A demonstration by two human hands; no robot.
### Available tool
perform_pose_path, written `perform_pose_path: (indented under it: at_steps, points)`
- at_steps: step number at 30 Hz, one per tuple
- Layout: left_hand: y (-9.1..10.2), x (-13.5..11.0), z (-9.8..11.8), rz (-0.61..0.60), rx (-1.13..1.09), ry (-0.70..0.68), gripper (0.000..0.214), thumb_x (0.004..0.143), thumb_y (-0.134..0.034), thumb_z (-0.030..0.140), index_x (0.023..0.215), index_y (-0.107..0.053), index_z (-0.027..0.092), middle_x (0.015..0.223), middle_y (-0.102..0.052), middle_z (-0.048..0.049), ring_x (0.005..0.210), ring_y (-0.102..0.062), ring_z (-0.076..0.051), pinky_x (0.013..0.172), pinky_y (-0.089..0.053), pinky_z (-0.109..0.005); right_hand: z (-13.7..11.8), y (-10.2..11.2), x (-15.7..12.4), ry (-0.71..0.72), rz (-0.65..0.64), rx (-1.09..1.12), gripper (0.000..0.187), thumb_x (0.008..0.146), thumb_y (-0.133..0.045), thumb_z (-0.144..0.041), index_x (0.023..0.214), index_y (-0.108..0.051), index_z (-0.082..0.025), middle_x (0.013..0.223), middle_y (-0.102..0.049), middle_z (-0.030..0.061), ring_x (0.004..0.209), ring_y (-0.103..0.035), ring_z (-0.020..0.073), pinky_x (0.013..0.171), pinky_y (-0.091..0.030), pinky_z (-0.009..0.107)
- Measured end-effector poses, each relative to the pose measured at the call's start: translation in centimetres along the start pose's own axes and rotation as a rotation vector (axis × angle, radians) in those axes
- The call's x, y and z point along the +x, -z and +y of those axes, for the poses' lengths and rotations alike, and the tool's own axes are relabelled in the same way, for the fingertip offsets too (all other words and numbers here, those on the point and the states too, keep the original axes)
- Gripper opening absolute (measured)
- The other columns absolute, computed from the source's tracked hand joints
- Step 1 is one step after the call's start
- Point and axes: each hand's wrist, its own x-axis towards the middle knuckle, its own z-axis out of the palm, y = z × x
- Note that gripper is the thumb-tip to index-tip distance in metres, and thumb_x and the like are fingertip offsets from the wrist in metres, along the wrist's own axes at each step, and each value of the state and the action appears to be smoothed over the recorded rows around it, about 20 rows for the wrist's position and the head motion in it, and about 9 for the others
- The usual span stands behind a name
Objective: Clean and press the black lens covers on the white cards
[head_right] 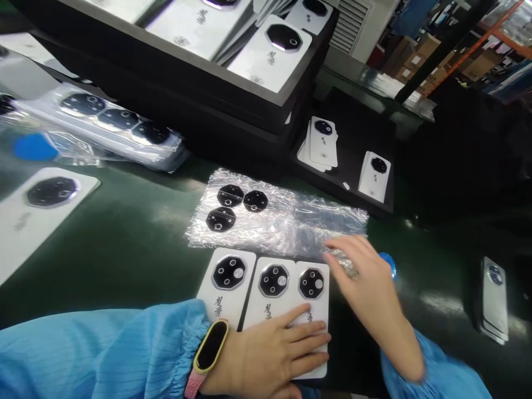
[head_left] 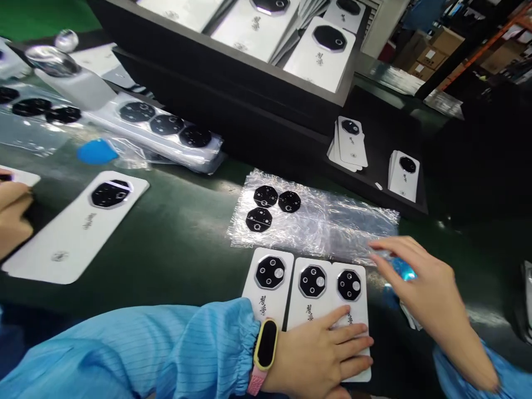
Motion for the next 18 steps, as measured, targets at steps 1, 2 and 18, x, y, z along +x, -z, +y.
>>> perform_pose_path:
  at_steps: [1,2,18]
  points:
    - [-0.1,0.0,0.0,0.004,-0.005,0.004,0.051,0.097,-0.037,0.048,0.132,-0.050,0.014,0.140,-0.049,-0.0043,0.132,-0.039,-0.020,0.114,-0.025,-0.043,0.8,1.0,-1.7,-0.032,0.002,-0.063,0.020,0.095,-0.045,-0.029,0.087,-0.062,-0.022,0.079,-0.069,0.0012,0.071,-0.066,0.0160,0.060,-0.053,0.027]
    - [-0.2,-0.1,0.1,0.006,-0.010,0.006,0.050,0.097,-0.037,0.048,0.132,-0.050,0.015,0.140,-0.049,-0.0039,0.132,-0.039,-0.020,0.114,-0.026,-0.043,1.5,1.8,-3.4,-0.046,0.005,-0.113,0.024,0.096,-0.044,-0.032,0.083,-0.061,-0.023,0.076,-0.069,0.0009,0.069,-0.066,0.0161,0.059,-0.052,0.027]
    - [-0.4,0.3,0.0,-0.006,-0.006,0.004,0.051,0.095,-0.041,0.050,0.132,-0.051,0.015,0.141,-0.048,-0.0031,0.134,-0.035,-0.020,0.115,-0.026,-0.043,3.9,-0.6,-10.7,-0.114,0.124,-0.261,0.034,0.096,-0.044,-0.036,0.074,-0.065,-0.020,0.067,-0.068,0.0024,0.060,-0.067,0.0171,0.056,-0.053,0.028]
